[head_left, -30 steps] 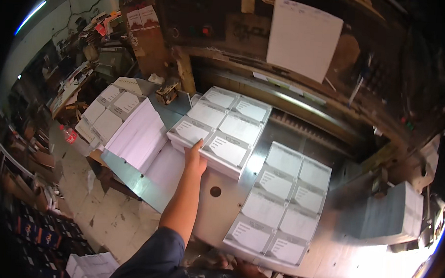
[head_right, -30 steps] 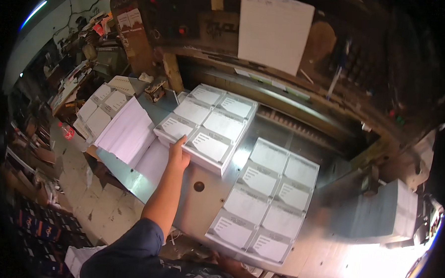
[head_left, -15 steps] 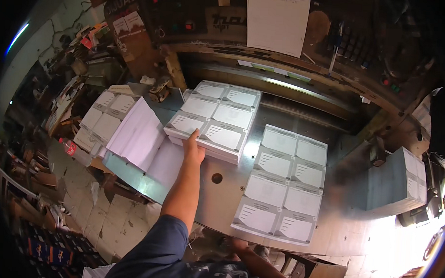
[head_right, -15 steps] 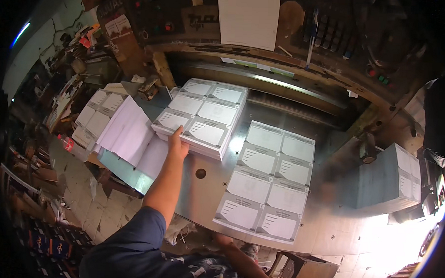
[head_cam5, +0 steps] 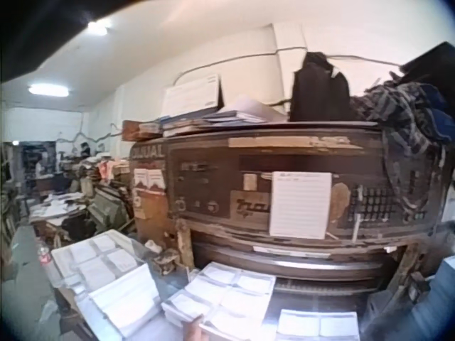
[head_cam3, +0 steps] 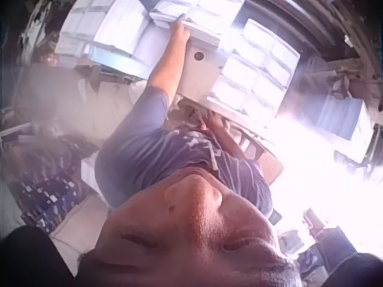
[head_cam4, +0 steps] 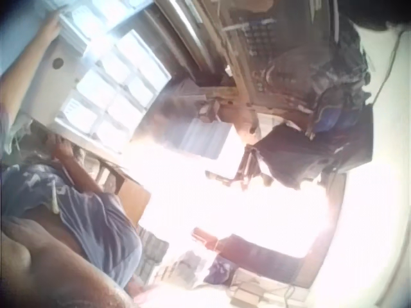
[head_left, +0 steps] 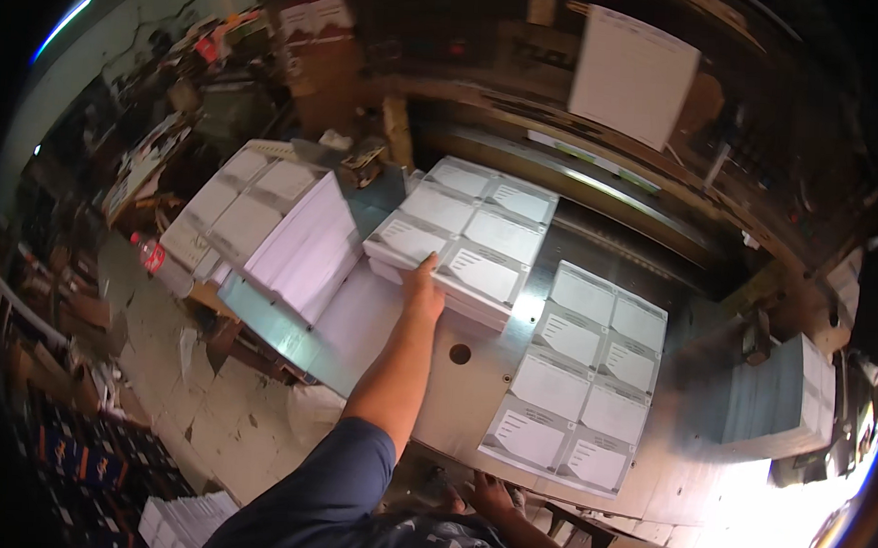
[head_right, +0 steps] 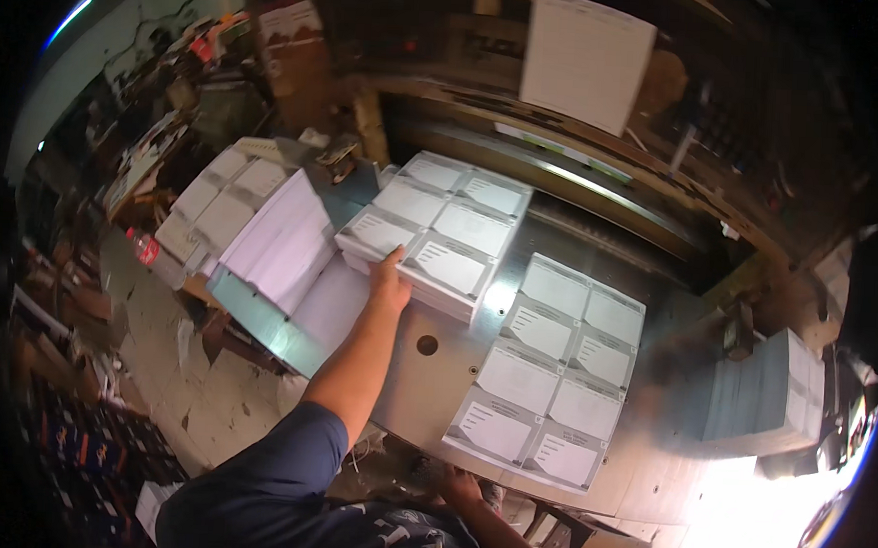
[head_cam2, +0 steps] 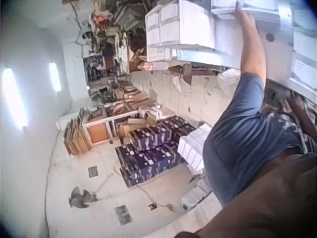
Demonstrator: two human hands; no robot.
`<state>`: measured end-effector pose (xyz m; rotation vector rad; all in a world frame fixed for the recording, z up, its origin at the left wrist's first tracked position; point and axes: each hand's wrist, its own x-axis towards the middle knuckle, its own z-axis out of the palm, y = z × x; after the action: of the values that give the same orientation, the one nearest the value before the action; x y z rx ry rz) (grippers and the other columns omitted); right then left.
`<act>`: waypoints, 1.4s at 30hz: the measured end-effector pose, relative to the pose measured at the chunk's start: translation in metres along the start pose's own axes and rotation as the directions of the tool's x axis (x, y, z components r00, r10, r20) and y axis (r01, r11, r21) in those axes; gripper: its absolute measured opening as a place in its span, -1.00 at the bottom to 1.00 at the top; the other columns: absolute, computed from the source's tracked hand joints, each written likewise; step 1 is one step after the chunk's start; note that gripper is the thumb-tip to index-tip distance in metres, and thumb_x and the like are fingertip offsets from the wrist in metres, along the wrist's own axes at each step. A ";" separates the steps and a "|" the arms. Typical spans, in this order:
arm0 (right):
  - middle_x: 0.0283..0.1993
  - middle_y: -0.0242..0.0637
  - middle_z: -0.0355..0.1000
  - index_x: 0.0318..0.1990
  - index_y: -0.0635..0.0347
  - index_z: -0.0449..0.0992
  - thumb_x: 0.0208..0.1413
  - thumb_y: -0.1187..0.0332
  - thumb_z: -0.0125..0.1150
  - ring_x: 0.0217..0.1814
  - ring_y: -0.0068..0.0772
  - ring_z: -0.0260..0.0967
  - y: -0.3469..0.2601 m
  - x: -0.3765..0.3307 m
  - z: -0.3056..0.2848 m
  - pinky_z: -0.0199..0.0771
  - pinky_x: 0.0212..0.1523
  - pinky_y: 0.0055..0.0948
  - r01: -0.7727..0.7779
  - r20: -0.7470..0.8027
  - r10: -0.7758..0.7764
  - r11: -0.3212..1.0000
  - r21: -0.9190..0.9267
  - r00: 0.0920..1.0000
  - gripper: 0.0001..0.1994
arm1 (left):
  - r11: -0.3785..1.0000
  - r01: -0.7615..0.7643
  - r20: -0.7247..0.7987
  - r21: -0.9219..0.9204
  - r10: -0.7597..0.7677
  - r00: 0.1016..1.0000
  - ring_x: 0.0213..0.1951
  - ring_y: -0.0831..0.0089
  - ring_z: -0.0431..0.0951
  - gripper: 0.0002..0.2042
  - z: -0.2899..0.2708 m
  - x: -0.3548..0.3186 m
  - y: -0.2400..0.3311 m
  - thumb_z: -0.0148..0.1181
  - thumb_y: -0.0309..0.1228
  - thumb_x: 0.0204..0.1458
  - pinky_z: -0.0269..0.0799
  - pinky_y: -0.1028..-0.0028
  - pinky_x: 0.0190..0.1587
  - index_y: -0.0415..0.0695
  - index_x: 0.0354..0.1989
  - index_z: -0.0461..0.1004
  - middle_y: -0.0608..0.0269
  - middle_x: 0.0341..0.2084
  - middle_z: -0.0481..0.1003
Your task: The person aligns and stacks large sheets of printed paper by hand before placing them under an industrial paper cutter, then carries a stack of the sheets through a workspace to another machine.
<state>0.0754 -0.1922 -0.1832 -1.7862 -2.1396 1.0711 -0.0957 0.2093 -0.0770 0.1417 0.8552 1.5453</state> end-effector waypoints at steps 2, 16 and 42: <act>0.13 0.12 0.39 0.20 0.20 0.34 0.20 0.22 0.09 0.06 0.21 0.43 -0.002 -0.032 -0.029 0.46 0.06 -0.12 0.017 0.191 -0.035 0.995 0.096 0.981 -0.55 | 0.999 -0.038 -0.049 -0.009 0.038 0.998 0.17 0.27 0.34 -0.34 0.011 -0.005 -0.011 0.24 -0.63 -0.02 0.35 0.20 0.18 0.07 0.26 0.14 0.26 0.12 0.33; 0.47 0.22 -0.15 0.43 0.42 -0.26 0.21 -0.38 -0.31 0.48 0.10 -0.05 -0.036 0.158 -0.258 0.04 0.42 -0.10 -0.117 0.115 -0.051 -0.034 0.993 0.992 0.00 | 0.979 -0.050 -0.025 -0.197 0.046 0.999 0.02 0.25 0.45 -0.51 0.026 0.015 0.013 0.15 -0.62 0.05 0.51 0.25 -0.02 -0.19 0.18 0.22 0.09 -0.01 0.38; 0.11 0.02 0.38 0.22 0.39 0.25 0.01 0.63 0.20 0.17 -0.02 0.38 0.068 0.372 -0.373 0.48 0.17 -0.14 0.263 -0.235 0.216 -0.115 0.958 0.948 -0.44 | 0.982 -0.090 0.061 0.167 0.081 0.995 0.03 0.31 0.48 -0.38 -0.012 -0.173 0.059 0.13 -0.73 -0.06 0.50 0.27 0.07 -0.07 0.23 0.16 0.18 0.00 0.40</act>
<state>0.2276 0.3042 -0.0687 -0.8542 -0.4435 1.5359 -0.1167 0.0525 0.0158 0.3467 0.9484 1.5405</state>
